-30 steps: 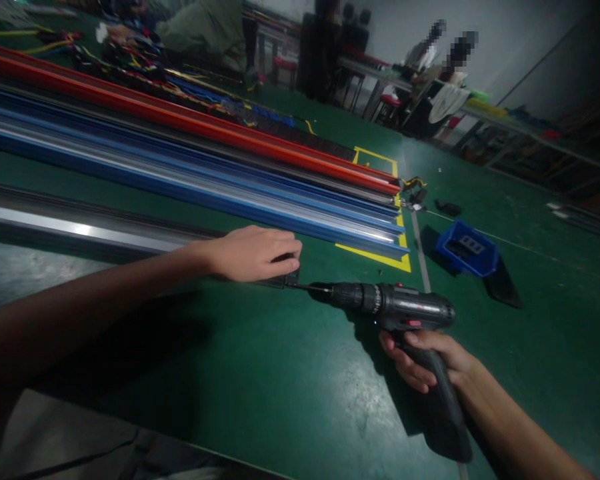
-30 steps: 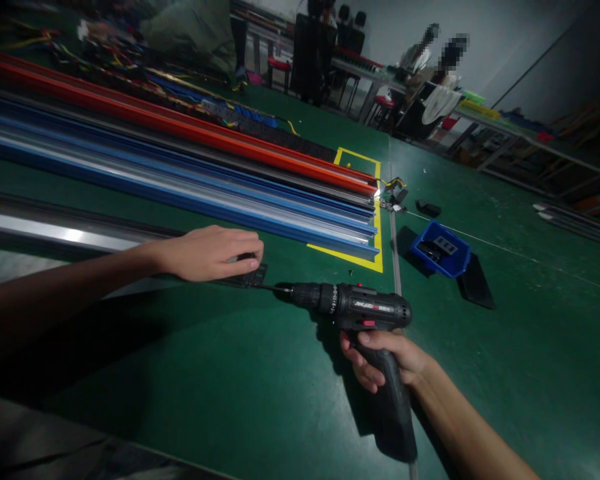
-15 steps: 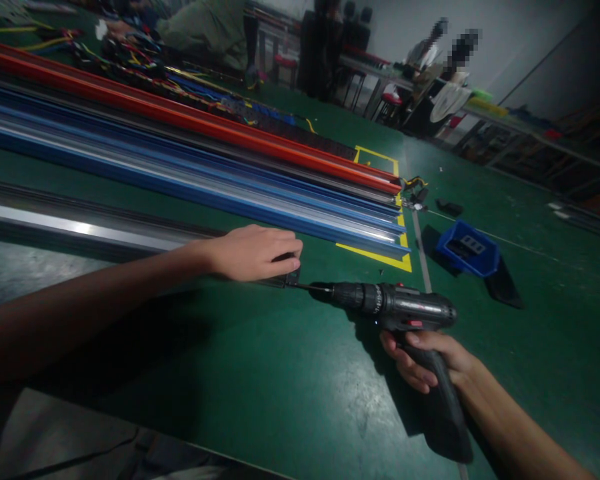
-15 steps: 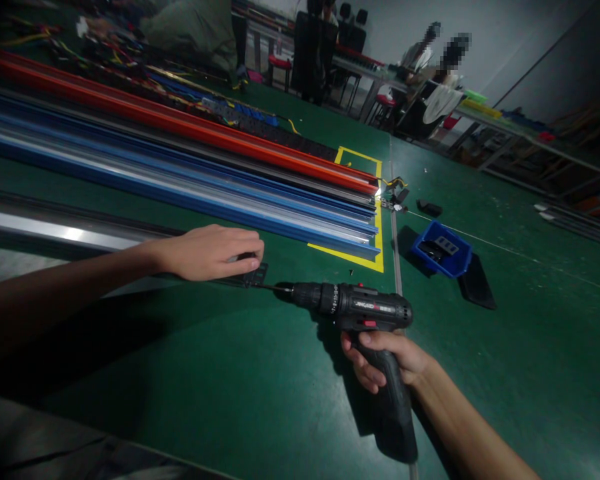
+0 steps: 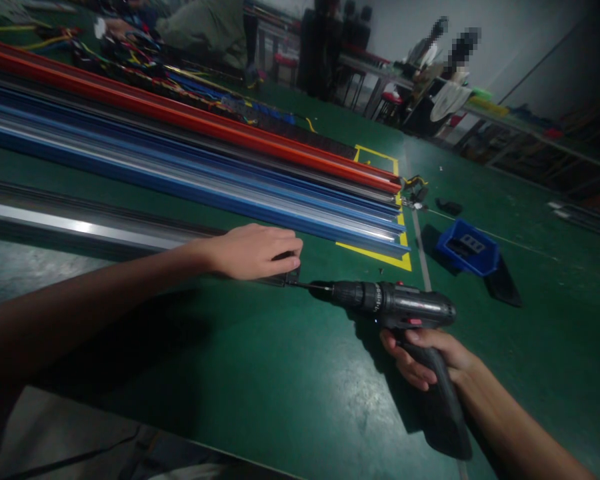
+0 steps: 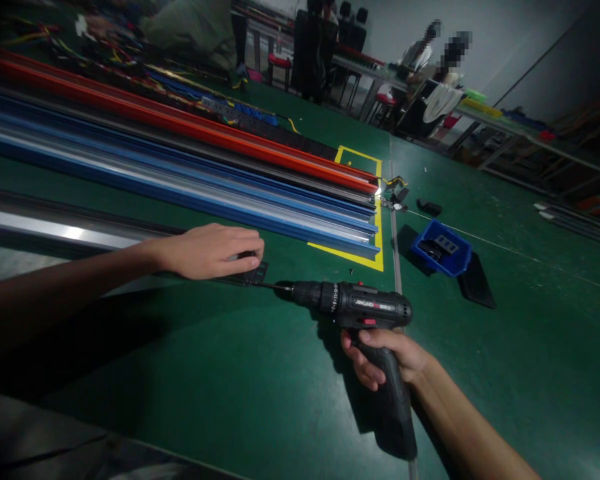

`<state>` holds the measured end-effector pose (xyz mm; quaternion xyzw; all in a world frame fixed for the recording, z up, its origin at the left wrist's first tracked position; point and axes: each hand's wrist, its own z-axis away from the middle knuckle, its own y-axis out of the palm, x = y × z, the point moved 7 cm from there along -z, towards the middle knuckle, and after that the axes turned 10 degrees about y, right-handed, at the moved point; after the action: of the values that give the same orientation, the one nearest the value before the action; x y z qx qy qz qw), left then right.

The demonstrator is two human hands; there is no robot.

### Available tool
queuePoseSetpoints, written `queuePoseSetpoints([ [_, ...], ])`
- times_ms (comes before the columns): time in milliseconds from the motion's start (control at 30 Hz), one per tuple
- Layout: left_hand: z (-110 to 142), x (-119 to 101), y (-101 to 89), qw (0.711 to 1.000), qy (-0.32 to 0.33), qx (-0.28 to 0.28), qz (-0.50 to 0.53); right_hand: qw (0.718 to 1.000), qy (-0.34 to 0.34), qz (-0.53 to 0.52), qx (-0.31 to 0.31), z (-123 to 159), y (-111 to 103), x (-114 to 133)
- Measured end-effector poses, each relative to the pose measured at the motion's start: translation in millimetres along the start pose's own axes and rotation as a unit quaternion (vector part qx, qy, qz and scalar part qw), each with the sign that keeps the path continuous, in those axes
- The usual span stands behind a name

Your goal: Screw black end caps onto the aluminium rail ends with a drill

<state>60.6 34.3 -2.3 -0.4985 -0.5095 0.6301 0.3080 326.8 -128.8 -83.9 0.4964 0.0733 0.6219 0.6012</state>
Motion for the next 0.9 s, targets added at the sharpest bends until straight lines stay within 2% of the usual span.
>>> queuePoseSetpoints([
  [267,-0.1,0.5,1.1,1.000,0.000,0.005,-0.006,1.000,0.000,0.014,-0.009,-0.3,0.9,1.1],
  [900,-0.4,0.5,0.3,1.000,-0.001,-0.002,-0.001,1.000,0.002,-0.002,0.014,-0.2,2.4,2.0],
])
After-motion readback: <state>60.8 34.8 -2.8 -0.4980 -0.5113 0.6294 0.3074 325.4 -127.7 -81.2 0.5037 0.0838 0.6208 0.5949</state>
